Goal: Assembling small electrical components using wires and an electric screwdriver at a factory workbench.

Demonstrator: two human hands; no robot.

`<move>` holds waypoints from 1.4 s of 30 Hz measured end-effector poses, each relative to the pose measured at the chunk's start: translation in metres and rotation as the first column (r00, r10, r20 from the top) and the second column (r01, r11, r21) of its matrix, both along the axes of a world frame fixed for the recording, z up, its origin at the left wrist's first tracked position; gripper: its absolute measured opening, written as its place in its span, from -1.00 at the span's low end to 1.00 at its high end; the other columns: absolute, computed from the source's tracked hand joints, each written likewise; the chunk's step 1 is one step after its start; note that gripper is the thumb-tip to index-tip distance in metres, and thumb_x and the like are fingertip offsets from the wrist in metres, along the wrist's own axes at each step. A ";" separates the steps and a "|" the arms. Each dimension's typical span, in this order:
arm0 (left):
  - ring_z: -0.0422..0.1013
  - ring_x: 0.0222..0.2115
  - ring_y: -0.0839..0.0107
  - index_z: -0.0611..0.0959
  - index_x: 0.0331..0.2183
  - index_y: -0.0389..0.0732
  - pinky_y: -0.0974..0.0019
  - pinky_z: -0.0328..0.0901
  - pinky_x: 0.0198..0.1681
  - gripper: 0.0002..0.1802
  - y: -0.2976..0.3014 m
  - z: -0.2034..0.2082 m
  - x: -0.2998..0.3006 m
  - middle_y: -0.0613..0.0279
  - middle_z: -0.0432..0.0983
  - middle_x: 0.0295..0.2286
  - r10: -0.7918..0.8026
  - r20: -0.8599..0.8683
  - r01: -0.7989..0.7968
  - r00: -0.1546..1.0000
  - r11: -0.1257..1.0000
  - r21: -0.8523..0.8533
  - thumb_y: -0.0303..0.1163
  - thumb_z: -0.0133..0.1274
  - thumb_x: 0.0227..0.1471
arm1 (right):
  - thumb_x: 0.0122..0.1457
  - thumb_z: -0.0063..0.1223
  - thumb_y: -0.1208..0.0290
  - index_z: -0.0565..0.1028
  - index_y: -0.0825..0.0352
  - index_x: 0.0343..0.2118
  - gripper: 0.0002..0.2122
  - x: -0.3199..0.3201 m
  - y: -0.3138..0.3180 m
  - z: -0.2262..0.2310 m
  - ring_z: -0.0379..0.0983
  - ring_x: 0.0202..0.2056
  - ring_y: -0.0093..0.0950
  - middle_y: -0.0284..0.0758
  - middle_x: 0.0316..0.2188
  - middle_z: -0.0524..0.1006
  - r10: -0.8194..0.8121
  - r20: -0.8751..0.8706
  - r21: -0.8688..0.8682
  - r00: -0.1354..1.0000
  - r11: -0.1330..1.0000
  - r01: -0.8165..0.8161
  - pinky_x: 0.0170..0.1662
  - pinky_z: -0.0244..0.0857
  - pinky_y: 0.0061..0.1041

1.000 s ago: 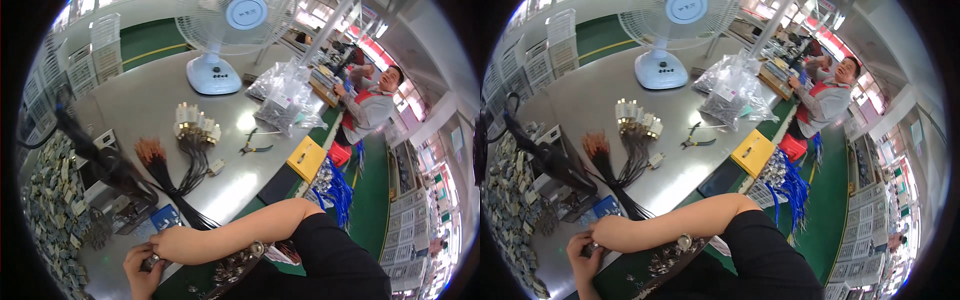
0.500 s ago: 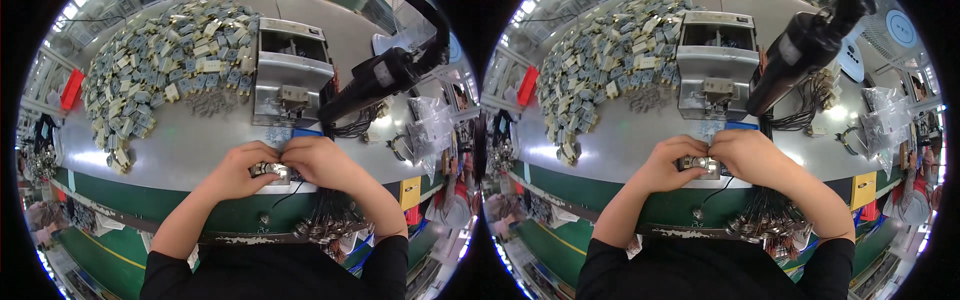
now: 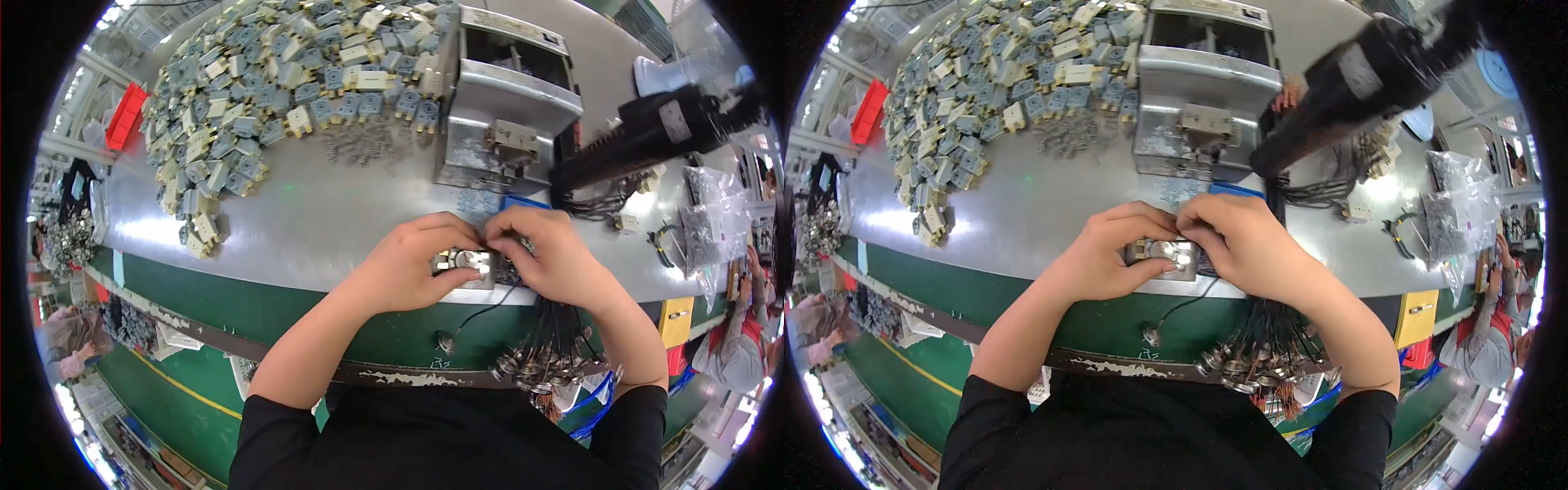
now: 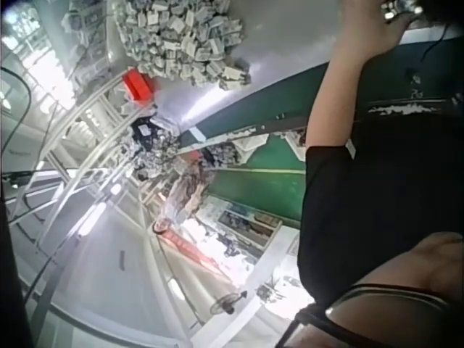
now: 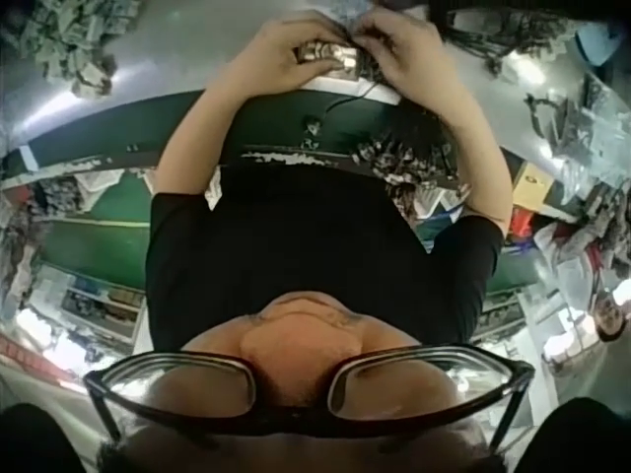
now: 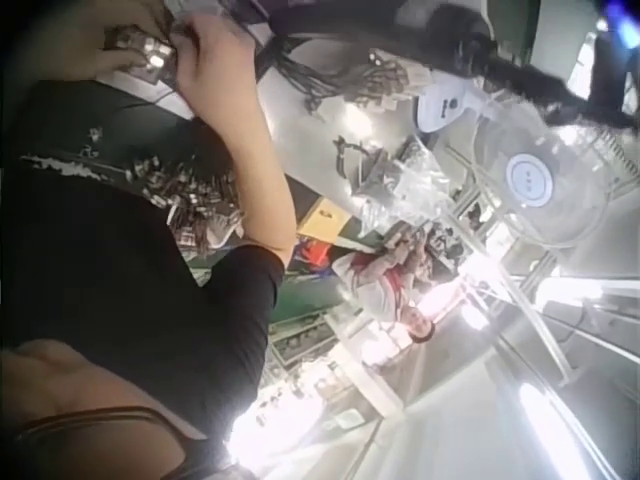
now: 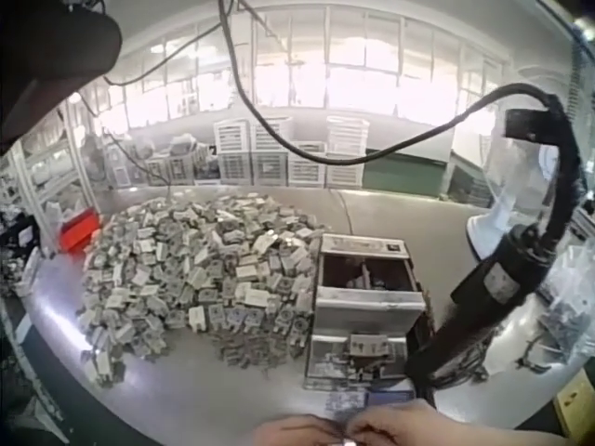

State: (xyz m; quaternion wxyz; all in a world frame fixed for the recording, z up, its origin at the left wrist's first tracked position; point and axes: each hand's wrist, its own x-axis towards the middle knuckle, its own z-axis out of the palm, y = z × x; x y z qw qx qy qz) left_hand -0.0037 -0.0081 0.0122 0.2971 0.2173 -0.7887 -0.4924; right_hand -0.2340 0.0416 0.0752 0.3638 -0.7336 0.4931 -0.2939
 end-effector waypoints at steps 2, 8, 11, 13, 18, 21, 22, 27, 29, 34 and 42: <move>0.58 -0.14 0.07 0.72 -0.23 -0.26 0.12 0.47 -0.05 -0.68 0.003 0.001 0.002 0.04 0.63 -0.19 -0.004 0.001 0.004 1.000 1.000 -0.016 -0.45 0.42 -0.09 | 0.09 0.17 0.70 0.54 0.42 -0.31 -0.89 0.008 0.005 -0.002 0.58 -0.21 -0.15 -0.13 -0.28 0.61 -0.003 -0.081 -0.115 0.997 0.993 -0.007 -0.10 0.44 -0.27; 0.50 -0.21 -0.04 0.63 -0.27 -0.20 0.01 0.40 -0.17 -0.63 0.007 -0.016 -0.009 0.08 0.55 -0.26 -0.048 -0.067 0.040 0.997 0.992 -0.120 -0.33 0.39 -0.15 | -0.04 0.19 0.76 0.51 0.41 -0.45 -0.87 0.007 0.027 -0.017 0.51 -0.34 -0.17 -0.17 -0.42 0.57 -0.107 -0.091 -0.222 0.990 0.971 0.085 -0.24 0.36 -0.31; 0.50 -0.22 -0.03 0.62 -0.28 -0.20 0.01 0.40 -0.18 -0.64 0.012 -0.012 -0.002 0.08 0.55 -0.27 0.013 -0.056 -0.017 0.998 0.998 -0.062 -0.34 0.39 -0.16 | -0.06 0.19 0.75 0.51 0.41 -0.44 -0.86 0.012 0.025 -0.015 0.50 -0.34 -0.17 -0.17 -0.43 0.55 -0.051 -0.122 -0.262 0.991 0.965 0.018 -0.24 0.36 -0.30; 0.51 -0.21 -0.02 0.62 -0.28 -0.21 0.01 0.40 -0.17 -0.63 0.013 -0.012 0.004 0.08 0.55 -0.26 0.022 -0.041 -0.026 0.999 0.996 -0.085 -0.34 0.39 -0.17 | -0.06 0.19 0.74 0.52 0.40 -0.43 -0.86 0.018 0.024 -0.012 0.51 -0.35 -0.16 -0.16 -0.43 0.56 -0.018 -0.104 -0.288 0.994 0.958 -0.013 -0.25 0.36 -0.28; 0.50 -0.19 -0.01 0.61 -0.29 -0.25 0.02 0.40 -0.14 -0.61 0.009 -0.015 -0.001 0.08 0.55 -0.27 -0.008 -0.086 -0.003 0.996 0.993 -0.120 -0.36 0.41 -0.19 | 0.00 0.21 0.69 0.56 0.42 -0.36 -0.87 0.022 0.037 -0.010 0.53 -0.24 -0.20 -0.17 -0.36 0.58 -0.126 -0.062 -0.315 0.990 0.944 0.101 -0.05 0.33 -0.30; 0.50 -0.21 -0.02 0.60 -0.29 -0.26 0.03 0.40 -0.15 -0.60 0.012 -0.016 -0.003 0.06 0.54 -0.29 -0.002 -0.085 -0.008 0.996 0.993 -0.117 -0.36 0.41 -0.20 | -0.01 0.20 0.69 0.56 0.41 -0.33 -0.85 0.014 0.030 -0.002 0.55 -0.28 -0.24 -0.18 -0.38 0.59 -0.119 -0.182 -0.156 0.976 0.984 0.091 -0.10 0.35 -0.32; 0.49 -0.21 -0.03 0.60 -0.28 -0.27 0.03 0.40 -0.15 -0.59 0.015 -0.016 -0.003 0.05 0.53 -0.29 0.007 -0.076 -0.014 0.997 0.995 -0.103 -0.36 0.41 -0.20 | -0.02 0.20 0.70 0.56 0.40 -0.33 -0.84 0.014 0.028 -0.007 0.55 -0.32 -0.26 -0.20 -0.41 0.59 -0.116 -0.120 -0.131 0.986 0.986 0.100 -0.16 0.37 -0.34; 0.49 -0.22 -0.04 0.59 -0.27 -0.26 0.04 0.39 -0.17 -0.58 0.016 -0.015 -0.008 0.03 0.52 -0.29 -0.025 -0.072 0.020 0.997 0.998 -0.063 -0.36 0.41 -0.19 | -0.03 0.19 0.71 0.56 0.40 -0.35 -0.84 0.014 0.029 0.001 0.56 -0.34 -0.19 -0.17 -0.41 0.60 -0.113 -0.146 -0.180 0.983 0.980 0.086 -0.22 0.38 -0.30; 0.48 -0.23 -0.05 0.60 -0.27 -0.24 0.02 0.38 -0.17 -0.59 0.014 -0.018 -0.014 0.03 0.51 -0.30 -0.041 -0.077 0.035 0.996 0.996 -0.085 -0.35 0.41 -0.18 | -0.02 0.21 0.70 0.57 0.40 -0.35 -0.85 0.011 0.031 0.000 0.58 -0.32 -0.13 -0.14 -0.39 0.62 -0.117 -0.147 -0.198 0.982 0.976 0.087 -0.22 0.41 -0.27; 0.56 -0.13 0.00 0.66 -0.19 -0.26 0.10 0.45 -0.05 -0.60 0.006 -0.016 0.005 -0.01 0.61 -0.19 0.025 -0.058 -0.027 0.998 0.999 -0.038 -0.39 0.43 -0.09 | 0.00 0.25 0.66 0.63 0.39 -0.24 -0.78 0.018 0.009 -0.003 0.64 -0.28 -0.16 -0.13 -0.33 0.67 -0.035 -0.149 -0.158 0.988 0.987 0.011 -0.17 0.49 -0.33; 0.58 -0.10 0.06 0.71 -0.19 -0.25 0.13 0.47 -0.03 -0.61 0.008 0.001 -0.011 0.03 0.64 -0.16 0.021 0.003 -0.021 1.000 1.000 -0.007 -0.48 0.44 -0.13 | -0.01 0.34 0.60 0.59 0.38 -0.23 -0.76 -0.002 0.010 -0.009 0.62 -0.32 -0.28 -0.23 -0.39 0.64 -0.120 -0.057 0.013 0.991 0.993 0.121 -0.19 0.46 -0.35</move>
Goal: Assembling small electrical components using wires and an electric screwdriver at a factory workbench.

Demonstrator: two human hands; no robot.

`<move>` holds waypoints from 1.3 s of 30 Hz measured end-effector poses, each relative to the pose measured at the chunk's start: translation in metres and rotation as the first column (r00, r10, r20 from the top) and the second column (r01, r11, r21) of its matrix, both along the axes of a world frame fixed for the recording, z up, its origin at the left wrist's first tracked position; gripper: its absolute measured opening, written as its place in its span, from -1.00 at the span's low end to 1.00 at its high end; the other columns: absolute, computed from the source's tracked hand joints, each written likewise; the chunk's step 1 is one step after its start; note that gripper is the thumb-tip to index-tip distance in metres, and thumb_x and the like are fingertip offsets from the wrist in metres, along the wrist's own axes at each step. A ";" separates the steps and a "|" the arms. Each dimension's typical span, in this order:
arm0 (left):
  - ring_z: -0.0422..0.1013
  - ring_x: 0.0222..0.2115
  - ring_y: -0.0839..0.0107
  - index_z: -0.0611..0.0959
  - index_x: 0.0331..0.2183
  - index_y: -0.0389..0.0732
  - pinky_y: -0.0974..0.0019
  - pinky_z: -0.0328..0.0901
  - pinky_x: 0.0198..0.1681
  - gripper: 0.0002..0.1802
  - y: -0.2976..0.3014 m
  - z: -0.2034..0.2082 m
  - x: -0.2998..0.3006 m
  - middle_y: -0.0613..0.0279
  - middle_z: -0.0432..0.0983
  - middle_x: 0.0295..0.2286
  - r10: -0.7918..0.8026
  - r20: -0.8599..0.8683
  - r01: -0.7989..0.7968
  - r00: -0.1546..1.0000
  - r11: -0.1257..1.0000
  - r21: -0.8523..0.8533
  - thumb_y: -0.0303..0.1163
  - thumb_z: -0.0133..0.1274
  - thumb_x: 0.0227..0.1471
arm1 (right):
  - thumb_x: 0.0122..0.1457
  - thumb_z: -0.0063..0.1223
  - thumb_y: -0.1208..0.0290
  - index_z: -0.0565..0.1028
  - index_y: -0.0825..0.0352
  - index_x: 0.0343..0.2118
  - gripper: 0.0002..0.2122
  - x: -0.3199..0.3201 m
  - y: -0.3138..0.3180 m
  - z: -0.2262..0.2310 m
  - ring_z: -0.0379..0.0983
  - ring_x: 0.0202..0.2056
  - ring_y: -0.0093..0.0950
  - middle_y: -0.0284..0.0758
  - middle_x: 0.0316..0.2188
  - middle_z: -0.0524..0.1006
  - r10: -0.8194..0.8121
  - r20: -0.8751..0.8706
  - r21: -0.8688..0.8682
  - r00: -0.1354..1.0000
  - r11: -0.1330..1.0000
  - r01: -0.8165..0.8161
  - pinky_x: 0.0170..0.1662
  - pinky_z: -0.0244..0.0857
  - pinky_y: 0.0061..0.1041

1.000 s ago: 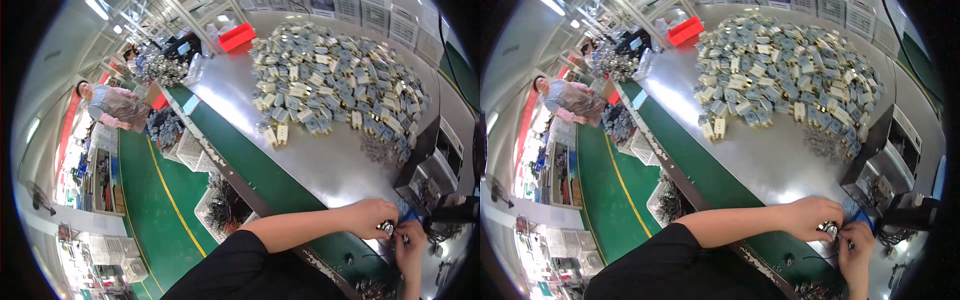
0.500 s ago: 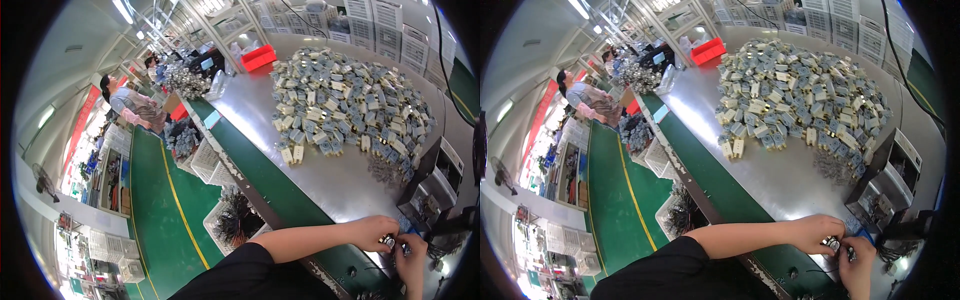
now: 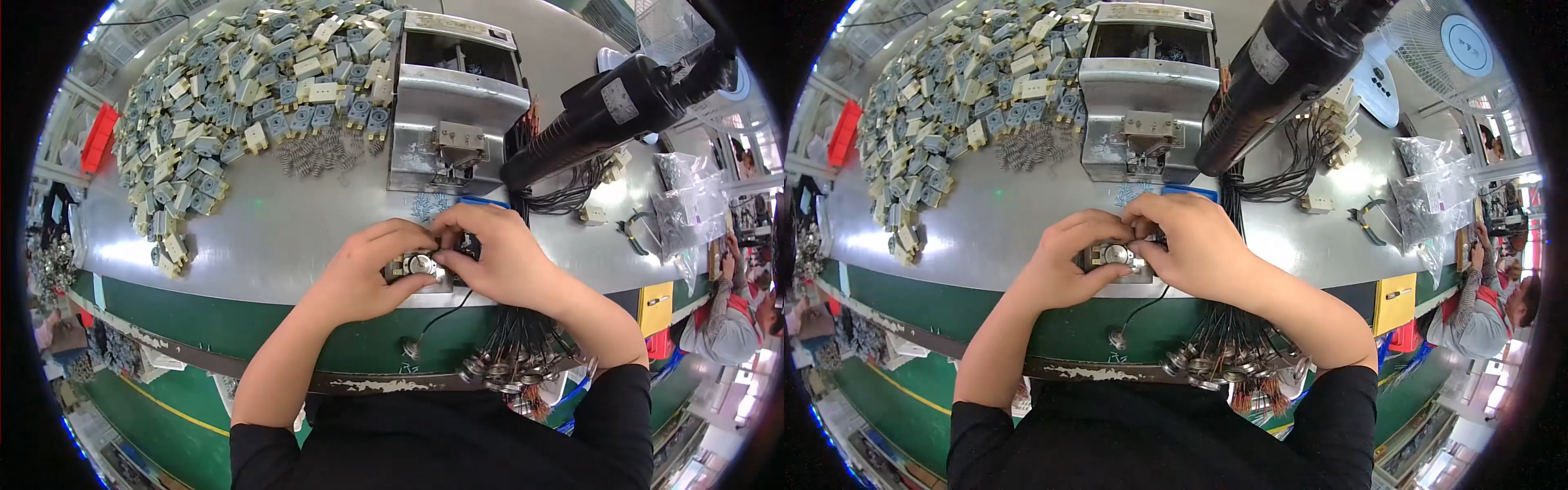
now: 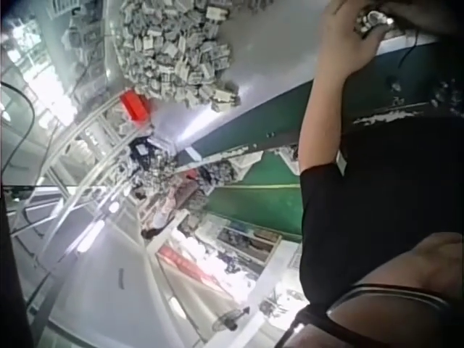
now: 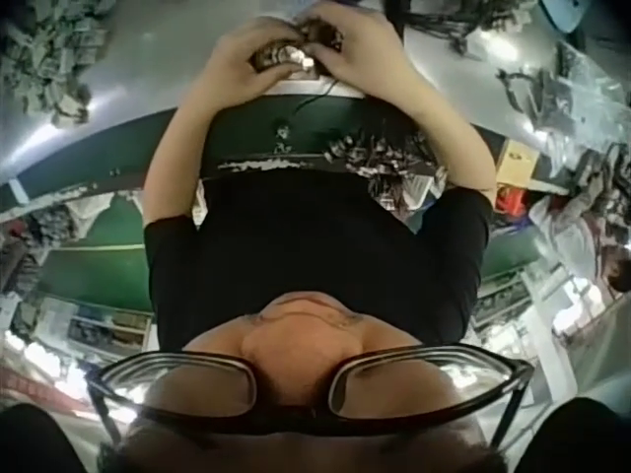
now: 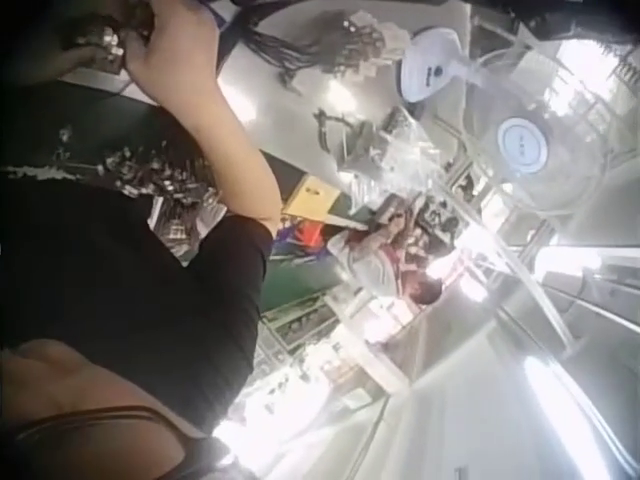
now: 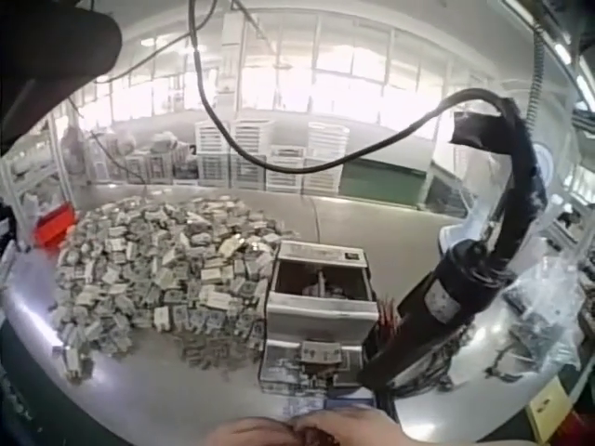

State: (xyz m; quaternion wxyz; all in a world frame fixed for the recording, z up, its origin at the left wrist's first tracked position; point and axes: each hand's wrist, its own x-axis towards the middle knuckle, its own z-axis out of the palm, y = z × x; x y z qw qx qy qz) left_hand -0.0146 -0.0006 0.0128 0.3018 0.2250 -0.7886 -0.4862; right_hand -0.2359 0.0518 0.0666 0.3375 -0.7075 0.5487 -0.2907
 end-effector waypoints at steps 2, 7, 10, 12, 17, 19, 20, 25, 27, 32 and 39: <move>0.58 -0.09 0.11 0.74 -0.21 -0.26 0.16 0.48 -0.02 -0.65 0.003 -0.001 -0.002 0.06 0.64 -0.15 -0.005 -0.045 0.003 0.999 1.000 -0.030 -0.53 0.42 -0.13 | -0.01 0.34 0.60 0.58 0.37 -0.24 -0.76 -0.001 0.004 -0.003 0.60 -0.34 -0.30 -0.25 -0.42 0.62 0.002 -0.066 -0.106 0.998 0.994 -0.009 -0.21 0.45 -0.37; 0.58 -0.09 0.13 0.75 -0.22 -0.26 0.17 0.48 -0.02 -0.68 0.001 -0.004 0.003 0.07 0.63 -0.11 -0.020 -0.004 0.020 1.000 1.000 -0.023 -0.54 0.41 -0.11 | 0.10 0.27 0.62 0.53 0.40 -0.24 -0.82 -0.003 0.025 0.018 0.56 -0.38 -0.46 -0.35 -0.48 0.56 -0.115 0.095 -0.185 0.989 0.974 0.131 -0.27 0.36 -0.41; 0.58 -0.09 0.12 0.75 -0.21 -0.26 0.17 0.48 -0.02 -0.67 0.000 0.003 0.001 0.08 0.62 -0.10 -0.031 0.009 0.032 0.999 0.999 -0.009 -0.54 0.41 -0.11 | 0.25 0.09 0.50 0.40 0.41 0.03 -0.69 -0.054 0.030 0.010 0.53 -0.11 -0.40 -0.16 -0.20 0.59 -0.130 0.356 -0.630 0.925 0.698 0.340 -0.05 0.35 -0.40; 0.58 -0.09 0.11 0.75 -0.21 -0.25 0.16 0.48 -0.03 -0.67 -0.001 0.002 0.000 0.08 0.62 -0.09 -0.044 0.010 0.044 0.999 0.999 0.009 -0.54 0.41 -0.11 | 0.32 0.03 0.30 0.25 0.42 0.25 -0.49 -0.062 -0.006 0.025 0.46 0.04 -0.31 -0.02 -0.02 0.53 -0.066 0.462 -0.749 0.885 0.506 0.428 0.09 0.33 -0.36; 0.58 -0.10 0.10 0.75 -0.21 -0.23 0.15 0.48 -0.04 -0.67 -0.005 0.001 0.005 0.09 0.63 -0.10 -0.048 0.008 0.048 0.999 0.999 -0.021 -0.52 0.40 -0.10 | 0.16 0.17 -0.31 0.09 0.41 0.39 -0.02 -0.048 -0.041 0.046 0.49 -0.06 -0.28 -0.05 -0.06 0.54 -0.143 0.629 -0.210 0.764 0.915 0.344 0.06 0.35 -0.30; 0.58 -0.11 0.10 0.75 -0.20 -0.24 0.15 0.49 -0.05 -0.67 -0.004 0.001 0.003 0.08 0.63 -0.10 -0.049 0.002 0.049 0.999 0.998 -0.030 -0.51 0.40 -0.10 | 0.29 0.03 -0.26 0.03 0.50 0.38 -0.07 -0.069 -0.043 0.040 0.53 -0.22 -0.37 -0.16 -0.25 0.54 0.120 0.545 -0.294 0.830 0.954 0.055 -0.07 0.40 -0.38; 0.58 -0.11 0.09 0.74 -0.20 -0.24 0.15 0.49 -0.05 -0.67 -0.004 0.001 0.004 0.08 0.63 -0.10 -0.055 0.006 0.055 0.998 0.998 -0.032 -0.50 0.40 -0.09 | 0.20 0.01 -0.41 0.11 0.47 0.33 -0.02 -0.058 -0.043 0.043 0.48 -0.41 -0.43 -0.26 -0.38 0.50 0.072 0.599 -0.256 0.797 0.961 0.106 -0.27 0.39 -0.41; 0.59 -0.13 0.09 0.74 -0.20 -0.24 0.14 0.50 -0.06 -0.67 -0.004 -0.001 0.004 0.07 0.63 -0.12 -0.063 0.005 0.063 0.998 0.997 -0.049 -0.51 0.40 -0.10 | 0.14 -0.18 -0.55 0.24 0.39 0.21 -0.04 -0.030 -0.061 0.058 0.37 -0.52 -0.43 -0.28 -0.48 0.42 0.103 0.846 -0.159 0.524 0.985 0.064 -0.37 0.33 -0.41; 0.59 -0.13 0.09 0.74 -0.20 -0.25 0.14 0.50 -0.07 -0.67 -0.005 -0.001 0.005 0.07 0.63 -0.12 -0.061 0.000 0.061 0.998 0.997 -0.051 -0.51 0.40 -0.10 | 0.14 -0.22 -0.58 0.23 0.35 0.24 -0.03 -0.017 -0.066 0.072 0.30 -0.54 -0.47 -0.35 -0.45 0.36 -0.006 0.808 -0.217 0.590 0.927 0.307 -0.40 0.23 -0.40; 0.59 -0.15 0.08 0.73 -0.21 -0.26 0.15 0.49 -0.09 -0.67 -0.006 -0.001 0.004 0.07 0.63 -0.13 -0.073 -0.010 0.072 0.997 0.995 -0.065 -0.51 0.39 -0.10 | 0.09 -0.26 -0.63 0.29 0.37 0.15 -0.01 -0.013 -0.088 0.071 0.30 -0.54 -0.46 -0.33 -0.51 0.38 -0.111 0.792 -0.273 0.601 0.816 0.509 -0.41 0.26 -0.38; 0.59 -0.17 0.08 0.73 -0.22 -0.25 0.15 0.49 -0.10 -0.69 -0.007 0.000 0.005 0.07 0.63 -0.14 -0.075 -0.004 0.075 0.997 0.996 -0.055 -0.51 0.39 -0.09 | 0.09 -0.26 -0.62 0.27 0.39 0.15 -0.01 -0.001 -0.095 0.067 0.29 -0.56 -0.45 -0.32 -0.53 0.37 -0.163 0.742 -0.260 0.650 0.824 0.504 -0.42 0.25 -0.39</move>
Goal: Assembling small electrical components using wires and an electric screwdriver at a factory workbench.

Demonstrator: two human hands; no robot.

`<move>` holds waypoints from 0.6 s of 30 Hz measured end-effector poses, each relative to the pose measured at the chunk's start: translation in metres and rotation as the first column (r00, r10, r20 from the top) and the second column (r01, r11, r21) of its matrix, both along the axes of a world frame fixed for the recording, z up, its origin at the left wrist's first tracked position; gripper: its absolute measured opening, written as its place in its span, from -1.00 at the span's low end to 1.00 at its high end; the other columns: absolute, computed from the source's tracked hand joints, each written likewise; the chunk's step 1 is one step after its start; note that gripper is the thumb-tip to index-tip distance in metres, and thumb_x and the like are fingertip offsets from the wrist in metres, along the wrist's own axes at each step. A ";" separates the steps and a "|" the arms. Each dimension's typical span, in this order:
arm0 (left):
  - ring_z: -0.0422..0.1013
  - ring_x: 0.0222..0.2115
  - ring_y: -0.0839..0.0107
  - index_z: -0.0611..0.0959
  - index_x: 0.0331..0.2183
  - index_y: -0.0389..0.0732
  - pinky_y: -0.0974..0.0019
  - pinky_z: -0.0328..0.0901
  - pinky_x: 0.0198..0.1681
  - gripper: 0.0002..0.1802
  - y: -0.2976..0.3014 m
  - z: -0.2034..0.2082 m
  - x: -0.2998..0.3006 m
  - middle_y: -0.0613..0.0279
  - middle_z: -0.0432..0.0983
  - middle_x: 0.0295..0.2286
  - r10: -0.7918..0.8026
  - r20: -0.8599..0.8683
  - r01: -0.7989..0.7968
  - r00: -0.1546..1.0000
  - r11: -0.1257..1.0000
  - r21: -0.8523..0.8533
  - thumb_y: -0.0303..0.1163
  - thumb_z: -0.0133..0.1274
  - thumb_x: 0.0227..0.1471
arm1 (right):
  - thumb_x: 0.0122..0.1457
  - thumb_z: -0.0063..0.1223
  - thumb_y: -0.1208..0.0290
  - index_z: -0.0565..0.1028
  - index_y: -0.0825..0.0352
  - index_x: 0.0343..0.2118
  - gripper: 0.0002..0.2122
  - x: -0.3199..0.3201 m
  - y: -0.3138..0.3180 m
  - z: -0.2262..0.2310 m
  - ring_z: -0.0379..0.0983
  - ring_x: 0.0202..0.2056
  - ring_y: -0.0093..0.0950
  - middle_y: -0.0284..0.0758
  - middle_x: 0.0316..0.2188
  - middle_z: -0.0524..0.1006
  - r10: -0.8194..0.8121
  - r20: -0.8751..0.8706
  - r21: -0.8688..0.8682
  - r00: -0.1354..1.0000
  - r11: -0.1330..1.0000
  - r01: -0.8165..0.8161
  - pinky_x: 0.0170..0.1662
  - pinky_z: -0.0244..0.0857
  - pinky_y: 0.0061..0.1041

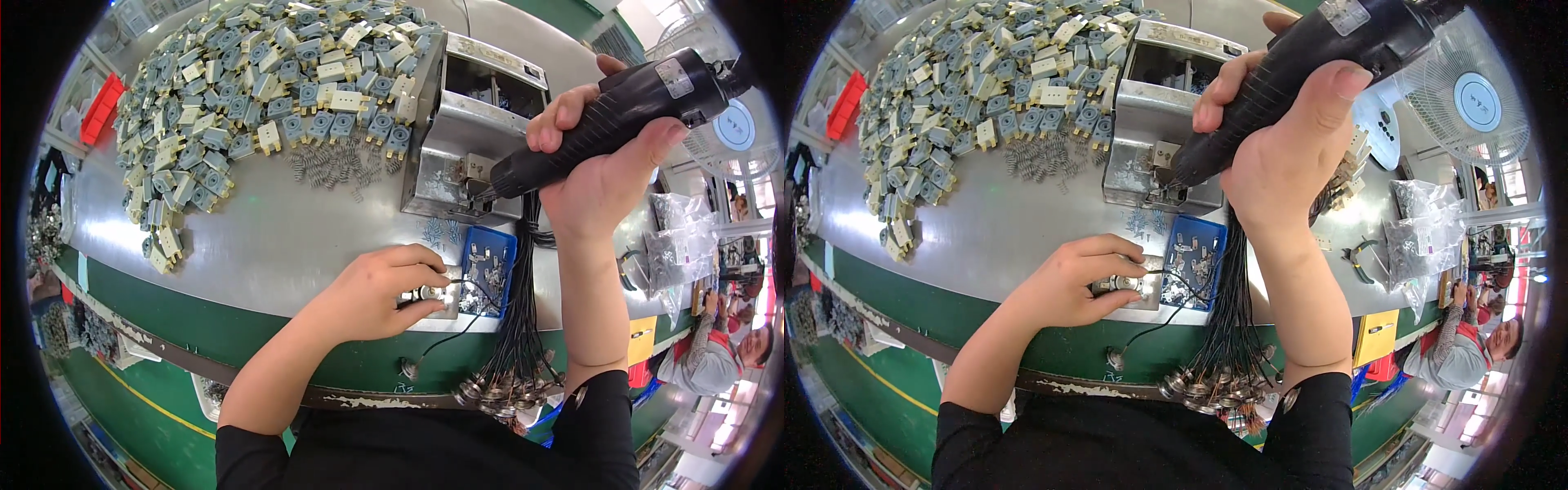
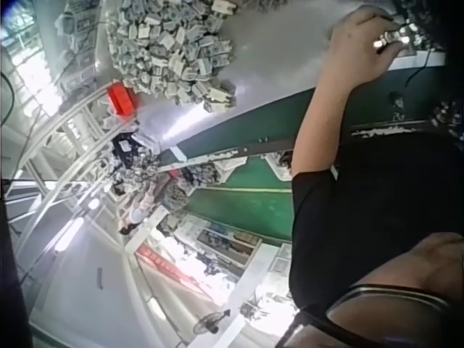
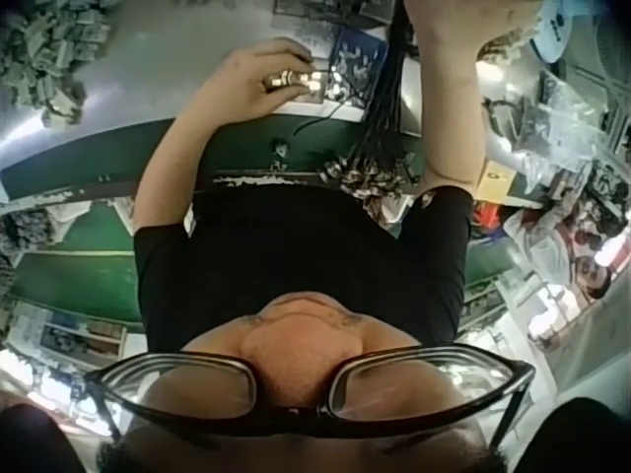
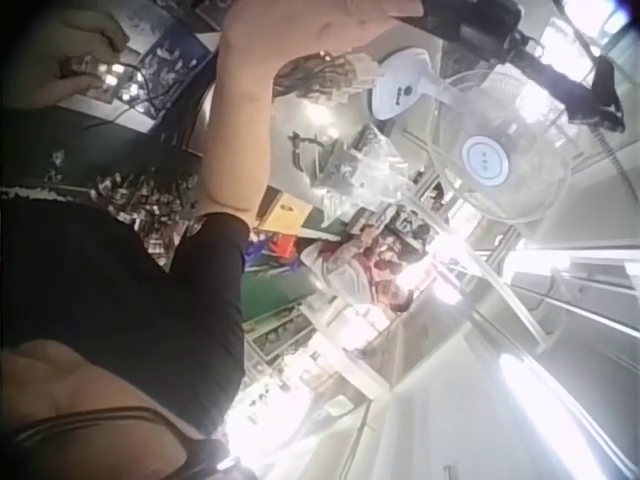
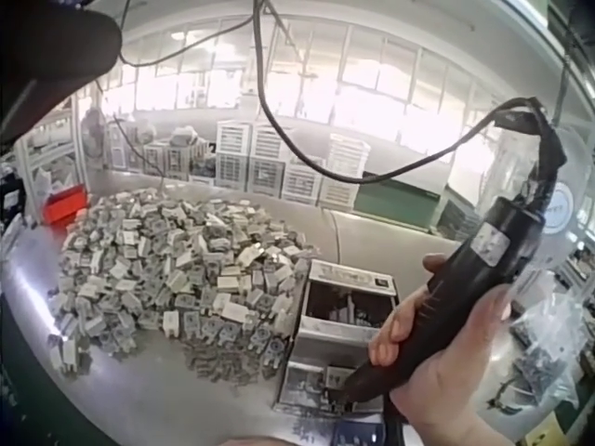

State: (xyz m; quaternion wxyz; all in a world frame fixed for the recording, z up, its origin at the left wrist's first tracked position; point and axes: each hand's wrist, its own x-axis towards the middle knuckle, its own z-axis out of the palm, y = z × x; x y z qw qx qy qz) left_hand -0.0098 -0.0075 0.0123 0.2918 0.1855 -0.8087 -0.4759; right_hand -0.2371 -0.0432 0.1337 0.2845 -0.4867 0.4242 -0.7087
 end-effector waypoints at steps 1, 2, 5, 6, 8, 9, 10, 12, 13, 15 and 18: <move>0.59 -0.17 0.08 0.73 -0.22 -0.25 0.15 0.49 -0.10 -0.69 0.000 -0.001 0.000 0.07 0.63 -0.14 -0.001 -0.001 0.001 1.000 1.000 -0.002 -0.50 0.39 -0.09 | 0.10 -0.25 -0.62 0.27 0.38 0.14 -0.02 0.005 0.001 0.000 0.29 -0.56 -0.45 -0.32 -0.54 0.37 0.000 -0.008 0.004 1.000 1.000 0.000 -0.42 0.25 -0.39; 0.60 -0.17 0.09 0.73 -0.23 -0.25 0.15 0.49 -0.10 -0.70 0.000 0.000 0.000 0.08 0.63 -0.14 -0.003 -0.004 0.003 1.000 1.000 -0.004 -0.50 0.39 -0.09 | 0.10 -0.23 -0.61 0.27 0.38 0.14 -0.03 0.007 0.001 0.001 0.29 -0.57 -0.45 -0.32 -0.54 0.37 0.000 -0.017 0.006 1.000 1.000 0.000 -0.42 0.25 -0.39; 0.60 -0.17 0.09 0.72 -0.24 -0.25 0.15 0.49 -0.11 -0.71 -0.001 -0.001 0.000 0.08 0.63 -0.14 -0.005 -0.009 0.004 1.000 1.000 -0.011 -0.50 0.39 -0.09 | 0.10 -0.22 -0.60 0.27 0.37 0.14 -0.04 0.006 0.001 -0.002 0.30 -0.56 -0.44 -0.32 -0.53 0.38 0.026 -0.013 0.004 1.000 1.000 -0.026 -0.41 0.26 -0.38; 0.60 -0.17 0.09 0.72 -0.24 -0.25 0.15 0.49 -0.11 -0.71 -0.001 -0.001 0.000 0.08 0.63 -0.14 -0.002 -0.008 0.002 1.000 1.000 -0.011 -0.50 0.39 -0.09 | 0.10 -0.22 -0.60 0.27 0.37 0.14 -0.04 0.006 0.001 -0.003 0.30 -0.56 -0.44 -0.32 -0.53 0.38 0.028 -0.012 0.004 1.000 1.000 -0.028 -0.41 0.26 -0.38; 0.60 -0.17 0.09 0.71 -0.25 -0.25 0.14 0.49 -0.11 -0.71 -0.001 0.000 0.001 0.09 0.63 -0.13 -0.005 -0.009 0.005 1.000 1.000 -0.019 -0.50 0.39 -0.09 | 0.10 -0.22 -0.60 0.27 0.36 0.13 -0.05 0.006 0.002 -0.005 0.31 -0.56 -0.44 -0.32 -0.53 0.38 0.027 -0.047 -0.015 0.999 1.000 -0.027 -0.41 0.26 -0.38; 0.60 -0.17 0.09 0.71 -0.25 -0.25 0.14 0.49 -0.11 -0.71 0.000 -0.001 0.000 0.09 0.63 -0.13 -0.003 -0.009 0.003 1.000 1.000 -0.019 -0.50 0.39 -0.09 | 0.10 -0.22 -0.60 0.27 0.36 0.13 -0.05 0.007 0.002 -0.004 0.31 -0.56 -0.44 -0.32 -0.53 0.38 0.028 -0.046 -0.015 0.999 0.999 -0.029 -0.41 0.26 -0.38; 0.59 -0.21 0.13 0.71 -0.25 -0.21 0.16 0.49 -0.14 -0.74 0.000 -0.003 0.000 0.15 0.63 -0.17 0.010 -0.028 -0.011 1.000 0.999 -0.043 -0.45 0.37 -0.05 | 0.10 -0.22 -0.60 0.28 0.35 0.12 -0.06 0.007 0.001 -0.004 0.31 -0.56 -0.44 -0.32 -0.53 0.38 0.033 -0.062 -0.009 0.998 0.999 -0.033 -0.41 0.26 -0.38; 0.58 -0.24 0.16 0.71 -0.25 -0.18 0.17 0.49 -0.18 -0.76 0.000 -0.003 -0.002 0.22 0.62 -0.20 0.020 -0.050 -0.024 0.999 0.997 -0.068 -0.39 0.36 -0.01 | 0.10 -0.22 -0.60 0.28 0.35 0.11 -0.06 0.008 0.002 -0.003 0.31 -0.56 -0.44 -0.32 -0.53 0.38 0.035 -0.081 -0.004 0.996 0.999 -0.035 -0.41 0.27 -0.38; 0.58 -0.24 0.16 0.71 -0.25 -0.18 0.17 0.49 -0.18 -0.76 0.000 -0.002 -0.002 0.22 0.62 -0.20 0.019 -0.047 -0.022 0.999 0.997 -0.069 -0.39 0.36 -0.01 | 0.10 -0.21 -0.60 0.28 0.35 0.11 -0.07 0.009 0.003 -0.003 0.32 -0.56 -0.44 -0.31 -0.53 0.38 0.040 -0.104 -0.005 0.994 0.999 -0.041 -0.41 0.27 -0.39; 0.58 -0.24 0.16 0.71 -0.25 -0.18 0.17 0.49 -0.18 -0.75 0.000 -0.002 -0.002 0.22 0.62 -0.20 0.019 -0.043 -0.022 0.999 0.997 -0.070 -0.39 0.36 -0.01 | 0.10 -0.19 -0.59 0.28 0.35 0.10 -0.07 0.010 0.004 -0.004 0.32 -0.57 -0.43 -0.31 -0.53 0.38 0.047 -0.126 -0.006 0.991 0.999 -0.048 -0.41 0.28 -0.39; 0.58 -0.23 0.16 0.71 -0.24 -0.18 0.17 0.48 -0.18 -0.75 0.001 -0.003 -0.001 0.21 0.62 -0.19 0.026 -0.042 -0.029 0.999 0.997 -0.077 -0.39 0.36 -0.02 | 0.10 -0.19 -0.59 0.28 0.35 0.11 -0.06 0.013 0.008 -0.006 0.33 -0.58 -0.42 -0.29 -0.53 0.39 0.082 -0.146 0.001 0.986 0.997 -0.083 -0.42 0.28 -0.39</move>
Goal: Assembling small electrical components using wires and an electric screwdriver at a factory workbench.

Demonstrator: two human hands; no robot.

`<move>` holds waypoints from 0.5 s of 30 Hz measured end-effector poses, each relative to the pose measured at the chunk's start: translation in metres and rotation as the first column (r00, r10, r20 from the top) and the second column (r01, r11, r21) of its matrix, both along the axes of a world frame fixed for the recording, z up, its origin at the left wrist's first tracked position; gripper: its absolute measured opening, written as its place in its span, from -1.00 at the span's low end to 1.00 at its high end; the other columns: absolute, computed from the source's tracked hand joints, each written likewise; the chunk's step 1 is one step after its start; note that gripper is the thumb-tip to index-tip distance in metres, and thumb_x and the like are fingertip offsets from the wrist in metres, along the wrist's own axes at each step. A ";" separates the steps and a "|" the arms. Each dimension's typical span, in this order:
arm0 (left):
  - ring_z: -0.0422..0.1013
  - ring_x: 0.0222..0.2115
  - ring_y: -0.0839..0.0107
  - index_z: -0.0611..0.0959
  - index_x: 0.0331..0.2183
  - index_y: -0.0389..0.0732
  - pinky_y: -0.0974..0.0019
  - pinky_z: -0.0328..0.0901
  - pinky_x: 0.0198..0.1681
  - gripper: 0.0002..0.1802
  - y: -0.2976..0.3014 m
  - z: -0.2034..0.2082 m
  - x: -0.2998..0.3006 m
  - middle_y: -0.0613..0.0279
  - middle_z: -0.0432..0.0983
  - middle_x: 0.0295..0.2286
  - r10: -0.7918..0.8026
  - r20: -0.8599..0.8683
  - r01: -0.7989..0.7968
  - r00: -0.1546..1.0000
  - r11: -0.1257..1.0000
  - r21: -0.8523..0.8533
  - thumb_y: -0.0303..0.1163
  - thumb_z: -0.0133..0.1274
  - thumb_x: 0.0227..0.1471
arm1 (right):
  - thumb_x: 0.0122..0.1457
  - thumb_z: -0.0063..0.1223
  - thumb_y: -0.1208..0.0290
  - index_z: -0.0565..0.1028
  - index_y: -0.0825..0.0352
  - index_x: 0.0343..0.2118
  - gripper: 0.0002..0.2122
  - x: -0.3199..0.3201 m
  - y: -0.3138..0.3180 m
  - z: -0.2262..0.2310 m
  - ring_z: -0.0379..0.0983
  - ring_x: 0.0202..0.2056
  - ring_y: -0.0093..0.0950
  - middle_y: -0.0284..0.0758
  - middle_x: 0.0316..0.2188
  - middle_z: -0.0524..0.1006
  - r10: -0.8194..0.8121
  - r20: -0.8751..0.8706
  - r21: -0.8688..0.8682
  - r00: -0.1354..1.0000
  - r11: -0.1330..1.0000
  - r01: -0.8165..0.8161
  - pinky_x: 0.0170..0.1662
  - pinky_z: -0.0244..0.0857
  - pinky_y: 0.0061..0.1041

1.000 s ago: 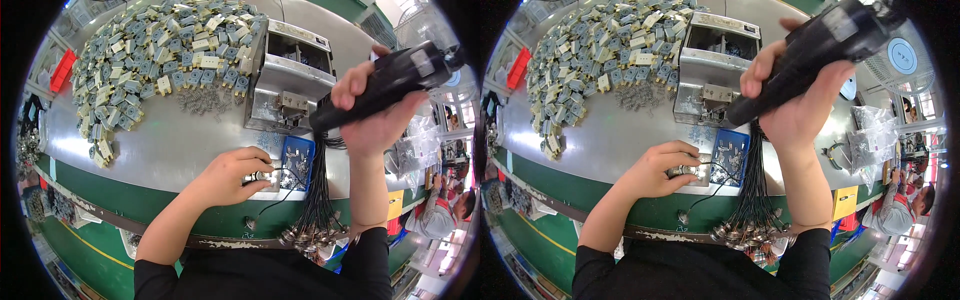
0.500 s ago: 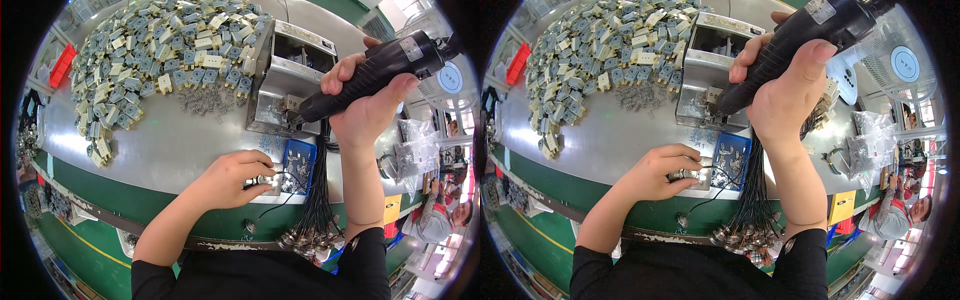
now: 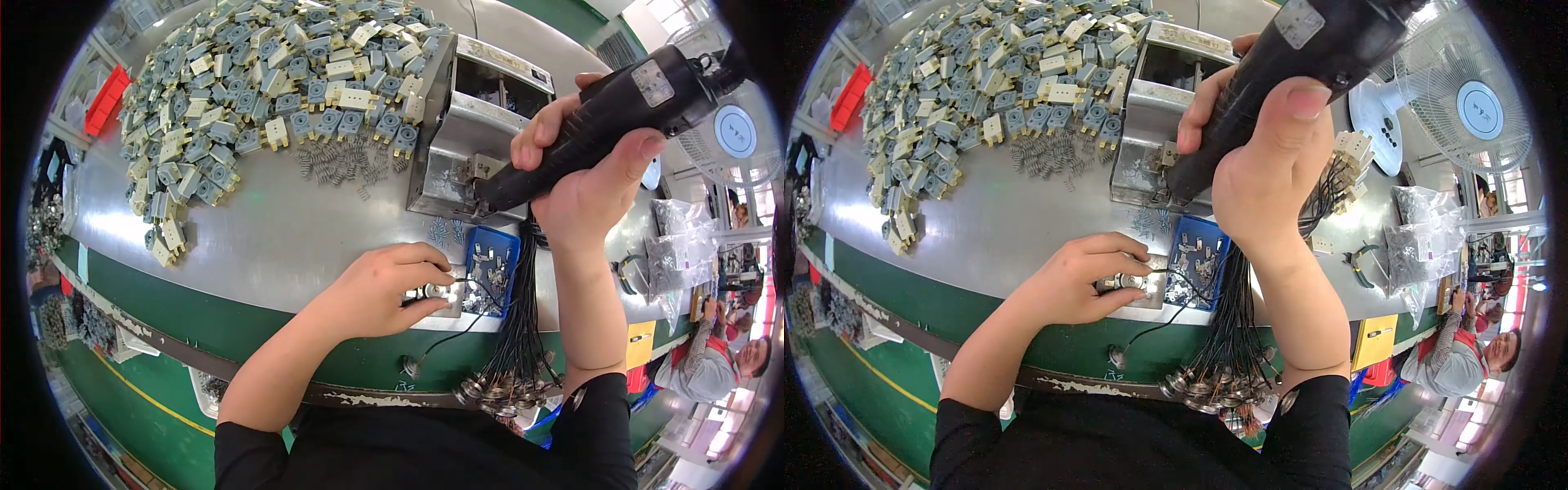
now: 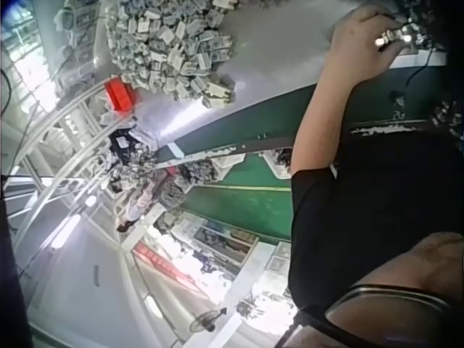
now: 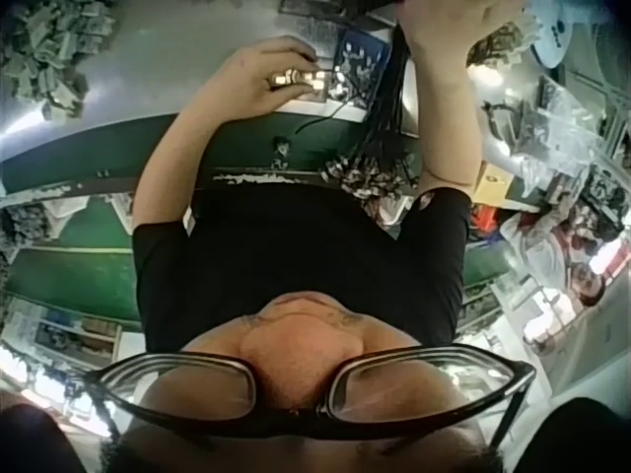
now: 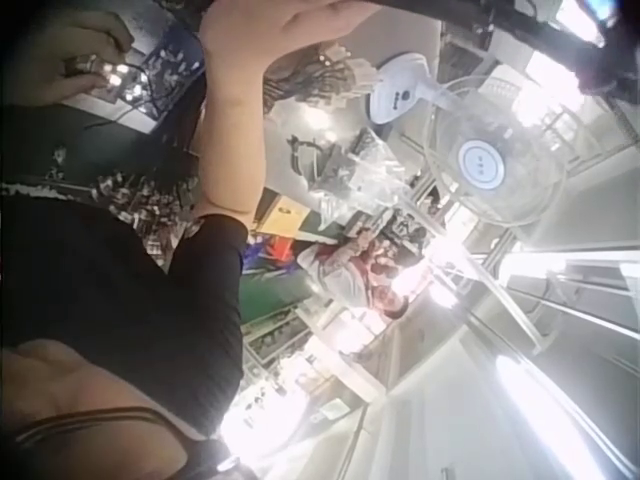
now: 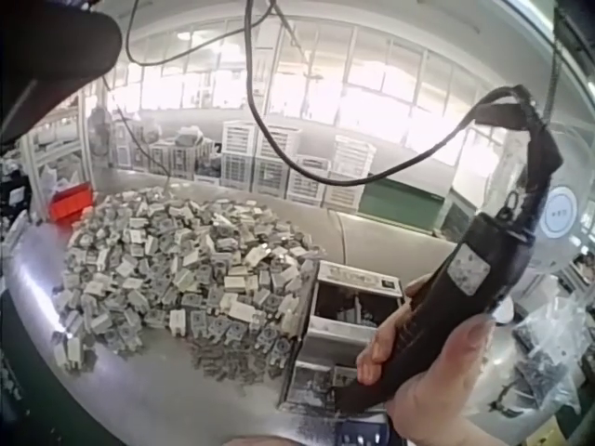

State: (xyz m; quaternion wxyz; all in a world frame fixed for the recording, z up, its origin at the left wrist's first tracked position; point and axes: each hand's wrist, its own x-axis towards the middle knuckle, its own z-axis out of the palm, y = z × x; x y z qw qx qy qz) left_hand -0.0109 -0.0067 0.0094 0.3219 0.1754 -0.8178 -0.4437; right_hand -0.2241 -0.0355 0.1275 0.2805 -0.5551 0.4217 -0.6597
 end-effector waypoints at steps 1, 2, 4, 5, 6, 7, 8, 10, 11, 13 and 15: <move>0.59 -0.20 0.13 0.71 -0.24 -0.20 0.15 0.49 -0.14 -0.73 0.000 0.000 0.001 0.15 0.62 -0.16 -0.014 0.014 0.014 1.000 1.000 0.027 -0.43 0.37 -0.05 | 0.09 -0.18 -0.60 0.27 0.35 0.13 -0.05 0.002 0.004 0.000 0.34 -0.58 -0.42 -0.29 -0.52 0.39 -0.005 -0.004 0.027 1.000 1.000 0.005 -0.43 0.28 -0.38; 0.60 -0.16 0.10 0.72 -0.23 -0.23 0.14 0.50 -0.11 -0.70 0.000 0.001 0.002 0.09 0.63 -0.13 -0.026 0.029 0.024 0.999 0.998 0.055 -0.48 0.39 -0.08 | 0.09 -0.18 -0.60 0.26 0.35 0.15 -0.04 0.005 0.007 0.000 0.34 -0.59 -0.42 -0.30 -0.52 0.39 -0.007 -0.008 0.055 1.000 0.998 0.008 -0.44 0.29 -0.38; 0.59 -0.16 0.10 0.72 -0.23 -0.22 0.14 0.50 -0.11 -0.70 0.000 0.001 0.003 0.09 0.62 -0.13 -0.020 0.024 0.018 1.000 0.999 0.051 -0.48 0.39 -0.08 | 0.08 -0.17 -0.60 0.26 0.35 0.17 -0.03 0.005 0.012 0.000 0.34 -0.59 -0.42 -0.30 -0.52 0.39 0.038 0.043 0.069 0.998 0.997 -0.041 -0.44 0.28 -0.38; 0.59 -0.16 0.09 0.72 -0.22 -0.22 0.14 0.50 -0.11 -0.70 0.000 0.001 0.003 0.08 0.62 -0.13 -0.021 0.017 0.020 1.000 0.999 0.046 -0.47 0.39 -0.08 | 0.08 -0.16 -0.61 0.25 0.35 0.19 -0.02 0.004 0.014 0.000 0.34 -0.58 -0.43 -0.30 -0.52 0.40 0.074 0.091 0.080 0.993 0.993 -0.082 -0.44 0.28 -0.37; 0.59 -0.16 0.09 0.72 -0.22 -0.22 0.14 0.50 -0.11 -0.70 0.000 0.000 0.003 0.08 0.62 -0.13 -0.018 0.015 0.018 1.000 0.999 0.049 -0.47 0.39 -0.08 | 0.08 -0.16 -0.61 0.25 0.35 0.19 -0.02 0.004 0.017 0.001 0.34 -0.58 -0.43 -0.30 -0.52 0.40 0.077 0.089 0.083 0.993 0.993 -0.084 -0.44 0.28 -0.37; 0.59 -0.16 0.09 0.72 -0.22 -0.22 0.14 0.50 -0.11 -0.70 0.000 -0.001 0.003 0.08 0.62 -0.12 -0.016 0.013 0.015 1.000 0.999 0.042 -0.47 0.39 -0.08 | 0.07 -0.15 -0.61 0.24 0.35 0.20 0.00 0.005 0.020 0.002 0.34 -0.58 -0.43 -0.30 -0.52 0.40 0.072 0.081 0.085 0.994 0.993 -0.079 -0.44 0.28 -0.38; 0.59 -0.16 0.09 0.73 -0.22 -0.22 0.15 0.50 -0.11 -0.70 -0.001 -0.001 0.003 0.08 0.61 -0.12 -0.014 0.011 0.014 1.000 0.999 0.033 -0.47 0.39 -0.07 | 0.06 -0.14 -0.61 0.23 0.36 0.22 0.01 0.004 0.022 0.004 0.34 -0.58 -0.43 -0.31 -0.52 0.40 0.066 0.073 0.085 0.995 0.994 -0.072 -0.44 0.28 -0.38; 0.59 -0.16 0.09 0.73 -0.21 -0.22 0.14 0.50 -0.11 -0.70 0.000 -0.001 0.003 0.08 0.61 -0.12 -0.013 0.015 0.013 1.000 0.999 0.041 -0.46 0.39 -0.07 | 0.06 -0.14 -0.62 0.24 0.34 0.22 0.01 0.002 0.022 0.009 0.33 -0.58 -0.44 -0.31 -0.52 0.39 0.081 0.095 0.081 0.992 0.993 -0.088 -0.44 0.27 -0.38; 0.59 -0.16 0.09 0.73 -0.21 -0.22 0.14 0.49 -0.10 -0.70 0.000 -0.001 0.003 0.08 0.61 -0.12 -0.016 0.019 0.015 1.000 0.999 0.049 -0.46 0.39 -0.06 | 0.05 -0.14 -0.62 0.25 0.34 0.22 0.01 0.000 0.020 0.011 0.33 -0.57 -0.44 -0.32 -0.52 0.39 0.052 0.095 0.034 0.994 0.998 -0.055 -0.44 0.27 -0.37; 0.59 -0.16 0.09 0.73 -0.21 -0.22 0.14 0.49 -0.10 -0.70 0.000 0.000 0.003 0.08 0.61 -0.12 -0.015 0.023 0.013 1.000 0.999 0.048 -0.46 0.39 -0.06 | 0.06 -0.15 -0.61 0.27 0.33 0.21 0.00 -0.010 0.011 0.010 0.33 -0.54 -0.44 -0.32 -0.51 0.39 0.023 0.093 -0.057 0.995 0.998 -0.018 -0.42 0.27 -0.37; 0.59 -0.16 0.09 0.73 -0.21 -0.22 0.14 0.49 -0.10 -0.70 0.001 -0.001 0.003 0.08 0.61 -0.12 -0.017 0.031 0.015 0.999 0.999 0.045 -0.46 0.39 -0.06 | 0.07 -0.16 -0.61 0.27 0.34 0.21 -0.01 -0.007 0.008 0.012 0.33 -0.53 -0.44 -0.32 -0.51 0.40 -0.021 0.089 -0.044 0.996 0.999 0.025 -0.42 0.27 -0.37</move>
